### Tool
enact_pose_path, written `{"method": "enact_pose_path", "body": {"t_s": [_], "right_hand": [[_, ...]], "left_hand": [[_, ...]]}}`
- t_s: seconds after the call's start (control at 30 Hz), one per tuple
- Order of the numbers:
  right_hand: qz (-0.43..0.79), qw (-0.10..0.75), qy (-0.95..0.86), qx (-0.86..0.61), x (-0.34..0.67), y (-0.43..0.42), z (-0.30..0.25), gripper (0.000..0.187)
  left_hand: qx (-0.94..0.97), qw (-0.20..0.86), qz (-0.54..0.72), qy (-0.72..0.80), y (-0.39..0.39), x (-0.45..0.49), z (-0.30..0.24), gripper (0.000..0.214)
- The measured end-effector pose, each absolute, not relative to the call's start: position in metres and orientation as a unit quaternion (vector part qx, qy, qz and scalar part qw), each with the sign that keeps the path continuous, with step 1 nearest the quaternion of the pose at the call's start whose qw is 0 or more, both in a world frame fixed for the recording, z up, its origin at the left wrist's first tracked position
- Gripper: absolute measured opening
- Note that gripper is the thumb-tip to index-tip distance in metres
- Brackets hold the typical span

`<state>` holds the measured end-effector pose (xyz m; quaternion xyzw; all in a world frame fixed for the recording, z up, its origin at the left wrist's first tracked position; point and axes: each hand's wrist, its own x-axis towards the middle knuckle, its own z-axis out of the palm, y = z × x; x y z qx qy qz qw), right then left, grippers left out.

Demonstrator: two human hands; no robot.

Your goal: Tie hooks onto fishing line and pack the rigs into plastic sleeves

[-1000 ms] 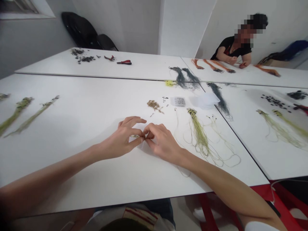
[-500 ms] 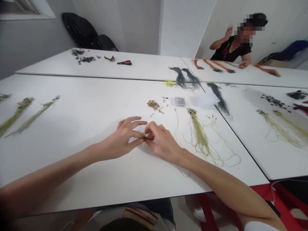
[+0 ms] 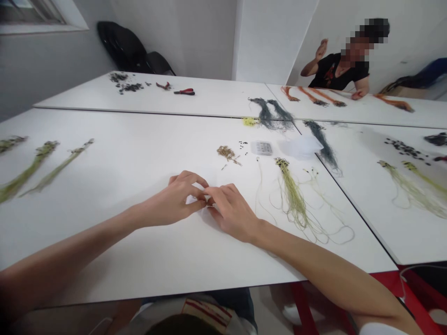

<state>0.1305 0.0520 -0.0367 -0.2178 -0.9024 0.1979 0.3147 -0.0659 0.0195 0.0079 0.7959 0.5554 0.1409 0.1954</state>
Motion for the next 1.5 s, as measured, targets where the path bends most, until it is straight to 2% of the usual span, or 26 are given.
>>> {"method": "enact_pose_path", "body": {"t_s": [0.23,1.07,1.37,1.5], "right_hand": [[0.238,0.261,-0.91,-0.217,0.128,0.047,-0.034,0.052],[0.207,0.247,-0.915,-0.244,0.13,0.049,-0.033,0.044],[0.192,0.251,-0.917,-0.244,0.129,0.049,-0.037,0.037],[0.176,0.267,-0.913,-0.252,0.129,0.051,-0.041,0.021]], "left_hand": [[0.779,0.215,0.107,0.579,0.016,-0.076,0.012,0.03],[0.768,0.208,0.075,0.601,0.026,-0.06,0.011,0.027],[0.775,0.168,0.084,0.603,0.023,-0.059,0.004,0.026],[0.776,0.16,0.083,0.604,0.023,-0.059,0.006,0.028]]}}
